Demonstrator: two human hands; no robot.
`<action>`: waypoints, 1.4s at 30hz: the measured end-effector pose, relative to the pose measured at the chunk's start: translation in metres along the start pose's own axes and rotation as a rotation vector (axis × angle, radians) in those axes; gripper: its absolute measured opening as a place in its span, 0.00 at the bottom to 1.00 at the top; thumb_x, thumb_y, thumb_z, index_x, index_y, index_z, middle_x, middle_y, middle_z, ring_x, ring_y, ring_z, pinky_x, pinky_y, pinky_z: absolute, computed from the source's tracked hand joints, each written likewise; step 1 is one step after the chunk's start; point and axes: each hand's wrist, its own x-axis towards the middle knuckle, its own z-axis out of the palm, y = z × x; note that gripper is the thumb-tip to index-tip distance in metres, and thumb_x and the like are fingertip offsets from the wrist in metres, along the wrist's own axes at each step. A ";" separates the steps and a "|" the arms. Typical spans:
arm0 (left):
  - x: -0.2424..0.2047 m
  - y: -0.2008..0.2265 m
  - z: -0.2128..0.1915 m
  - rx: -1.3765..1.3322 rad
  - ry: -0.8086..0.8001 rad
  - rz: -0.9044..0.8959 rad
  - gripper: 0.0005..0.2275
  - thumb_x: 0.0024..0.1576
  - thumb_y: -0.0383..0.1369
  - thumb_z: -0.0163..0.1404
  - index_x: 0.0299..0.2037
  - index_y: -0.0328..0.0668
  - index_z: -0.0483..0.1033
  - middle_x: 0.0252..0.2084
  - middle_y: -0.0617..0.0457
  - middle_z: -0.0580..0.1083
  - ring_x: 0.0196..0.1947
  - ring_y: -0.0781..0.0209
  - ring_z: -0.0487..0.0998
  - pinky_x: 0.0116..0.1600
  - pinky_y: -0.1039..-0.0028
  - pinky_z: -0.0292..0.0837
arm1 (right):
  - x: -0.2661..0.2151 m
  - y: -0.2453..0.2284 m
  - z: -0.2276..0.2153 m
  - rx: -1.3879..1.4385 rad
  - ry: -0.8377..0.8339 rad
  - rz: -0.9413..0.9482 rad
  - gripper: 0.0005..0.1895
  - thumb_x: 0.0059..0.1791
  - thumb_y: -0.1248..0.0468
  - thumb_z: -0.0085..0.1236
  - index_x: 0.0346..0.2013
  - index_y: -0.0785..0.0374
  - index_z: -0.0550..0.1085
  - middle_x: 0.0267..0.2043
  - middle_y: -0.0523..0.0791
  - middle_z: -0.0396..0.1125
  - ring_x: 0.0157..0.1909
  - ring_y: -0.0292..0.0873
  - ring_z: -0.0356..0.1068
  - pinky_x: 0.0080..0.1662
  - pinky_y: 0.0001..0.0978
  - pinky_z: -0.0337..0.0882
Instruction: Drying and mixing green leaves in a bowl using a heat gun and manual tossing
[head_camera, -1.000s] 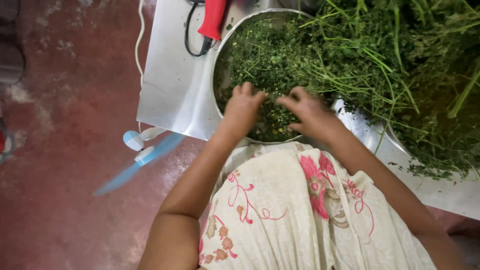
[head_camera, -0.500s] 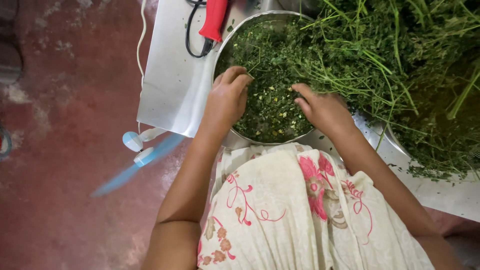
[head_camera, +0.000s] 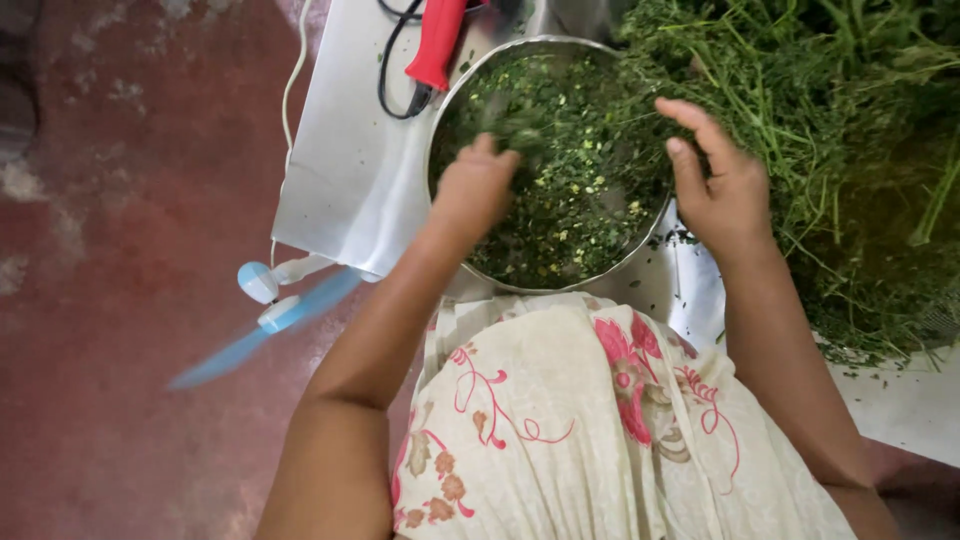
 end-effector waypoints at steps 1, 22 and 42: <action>0.001 -0.001 -0.009 0.000 -0.001 0.008 0.16 0.47 0.27 0.54 0.47 0.47 0.74 0.47 0.40 0.69 0.35 0.39 0.77 0.31 0.54 0.78 | 0.000 0.000 -0.003 -0.002 0.006 0.005 0.19 0.63 0.65 0.46 0.70 0.52 0.70 0.23 0.37 0.53 0.23 0.34 0.46 0.30 0.30 0.53; 0.102 0.006 -0.066 -0.197 -0.318 0.087 0.13 0.60 0.38 0.55 0.54 0.52 0.77 0.55 0.50 0.77 0.51 0.46 0.79 0.52 0.53 0.74 | 0.016 -0.013 -0.004 -0.283 -0.351 0.278 0.19 0.59 0.57 0.46 0.64 0.32 0.70 0.15 0.46 0.57 0.15 0.42 0.48 0.23 0.35 0.51; 0.107 0.017 0.033 -0.036 -0.102 0.290 0.07 0.58 0.23 0.48 0.39 0.40 0.80 0.49 0.40 0.70 0.29 0.42 0.81 0.27 0.55 0.82 | 0.026 0.094 0.007 -0.774 -0.256 0.317 0.23 0.61 0.47 0.38 0.69 0.45 0.67 0.41 0.59 0.76 0.38 0.64 0.77 0.44 0.60 0.78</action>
